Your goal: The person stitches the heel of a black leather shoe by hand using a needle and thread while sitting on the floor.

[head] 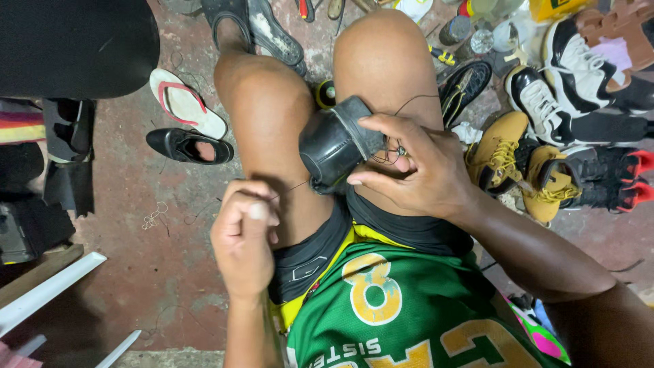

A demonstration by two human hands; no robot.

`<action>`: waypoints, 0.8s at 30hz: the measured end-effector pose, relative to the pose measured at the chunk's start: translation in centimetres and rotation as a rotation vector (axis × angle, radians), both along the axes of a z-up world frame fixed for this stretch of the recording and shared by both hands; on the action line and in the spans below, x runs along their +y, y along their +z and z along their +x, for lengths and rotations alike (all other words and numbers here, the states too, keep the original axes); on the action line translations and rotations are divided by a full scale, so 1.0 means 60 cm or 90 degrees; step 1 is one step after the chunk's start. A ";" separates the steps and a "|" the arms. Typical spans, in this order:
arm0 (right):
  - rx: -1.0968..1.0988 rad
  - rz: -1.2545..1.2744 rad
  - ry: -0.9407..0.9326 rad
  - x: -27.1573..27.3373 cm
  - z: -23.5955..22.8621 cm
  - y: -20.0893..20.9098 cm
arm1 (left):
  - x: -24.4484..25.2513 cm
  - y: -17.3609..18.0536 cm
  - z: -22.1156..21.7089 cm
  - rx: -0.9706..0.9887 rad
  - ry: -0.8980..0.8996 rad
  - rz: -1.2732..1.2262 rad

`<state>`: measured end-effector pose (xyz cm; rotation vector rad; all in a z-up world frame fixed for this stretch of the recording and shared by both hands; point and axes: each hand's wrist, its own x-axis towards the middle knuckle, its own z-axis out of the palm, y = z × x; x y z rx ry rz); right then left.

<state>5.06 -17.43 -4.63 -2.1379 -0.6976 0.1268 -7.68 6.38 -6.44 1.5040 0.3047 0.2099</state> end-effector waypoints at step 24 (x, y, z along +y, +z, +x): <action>-0.020 0.036 -0.035 0.022 -0.017 -0.038 | 0.182 -0.144 -0.052 0.211 0.199 -0.055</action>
